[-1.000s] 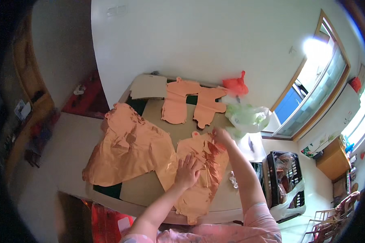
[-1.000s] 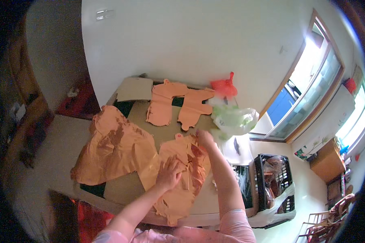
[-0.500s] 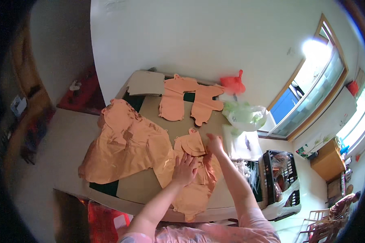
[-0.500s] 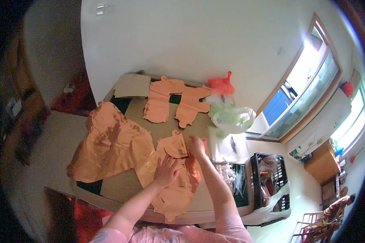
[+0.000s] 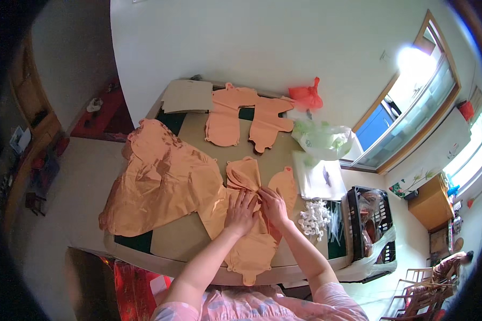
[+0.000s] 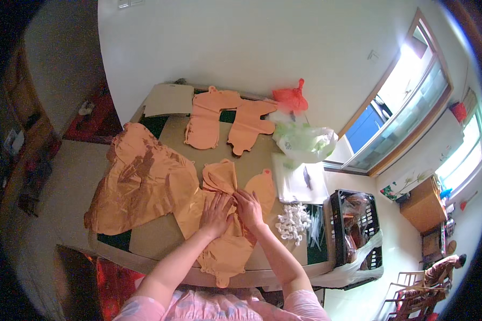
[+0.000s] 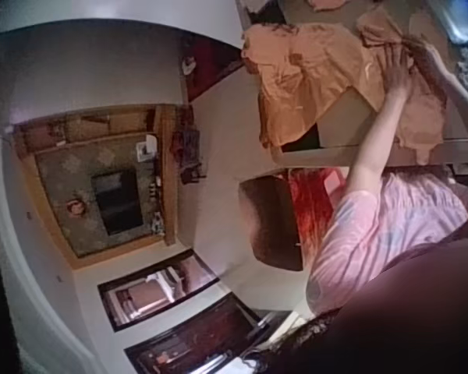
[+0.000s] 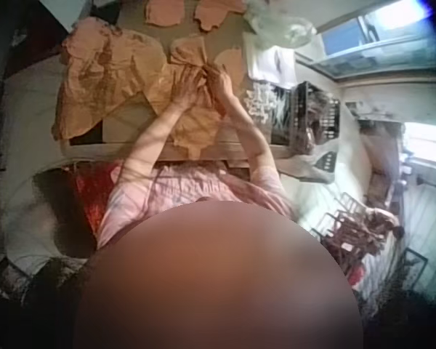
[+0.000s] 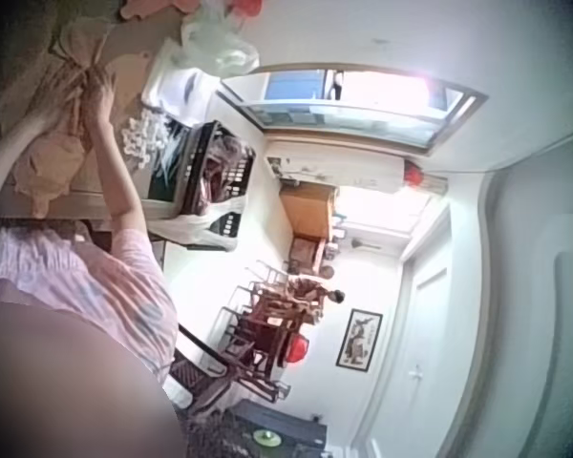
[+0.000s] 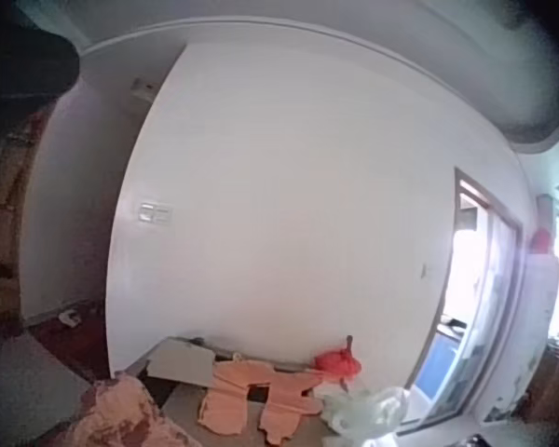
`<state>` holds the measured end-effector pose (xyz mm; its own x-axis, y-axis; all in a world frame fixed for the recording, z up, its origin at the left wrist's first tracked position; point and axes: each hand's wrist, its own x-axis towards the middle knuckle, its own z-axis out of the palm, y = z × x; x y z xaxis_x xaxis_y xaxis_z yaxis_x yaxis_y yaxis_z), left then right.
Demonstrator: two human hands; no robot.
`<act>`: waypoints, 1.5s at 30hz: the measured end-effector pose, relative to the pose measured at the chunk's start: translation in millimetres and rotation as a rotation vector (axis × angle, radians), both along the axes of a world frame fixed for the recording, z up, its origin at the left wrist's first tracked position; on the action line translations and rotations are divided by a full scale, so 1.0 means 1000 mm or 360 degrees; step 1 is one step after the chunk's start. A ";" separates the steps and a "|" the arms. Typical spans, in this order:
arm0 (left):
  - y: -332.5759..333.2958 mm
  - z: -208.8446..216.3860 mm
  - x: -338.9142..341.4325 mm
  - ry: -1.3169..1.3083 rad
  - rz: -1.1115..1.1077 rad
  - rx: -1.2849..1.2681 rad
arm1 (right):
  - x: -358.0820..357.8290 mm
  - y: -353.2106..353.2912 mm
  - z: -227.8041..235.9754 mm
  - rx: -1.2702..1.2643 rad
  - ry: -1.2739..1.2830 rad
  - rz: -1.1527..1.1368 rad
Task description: Folding and placing uninflated metallic balloons into plastic packaging sleeves with cardboard inserts.
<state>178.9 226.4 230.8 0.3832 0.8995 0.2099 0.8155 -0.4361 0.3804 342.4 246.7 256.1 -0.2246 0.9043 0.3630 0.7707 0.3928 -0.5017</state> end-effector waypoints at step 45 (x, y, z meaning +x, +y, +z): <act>0.059 0.003 0.021 -0.0104 -0.0093 0.0012 | 0.003 -0.014 -0.014 0.0111 -0.0399 -0.0014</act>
<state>200.3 285.1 233.6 0.4200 0.8744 0.2431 0.7621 -0.4852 0.4286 345.8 232.4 242.4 -0.3078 0.8813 0.3584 0.8711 0.4126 -0.2663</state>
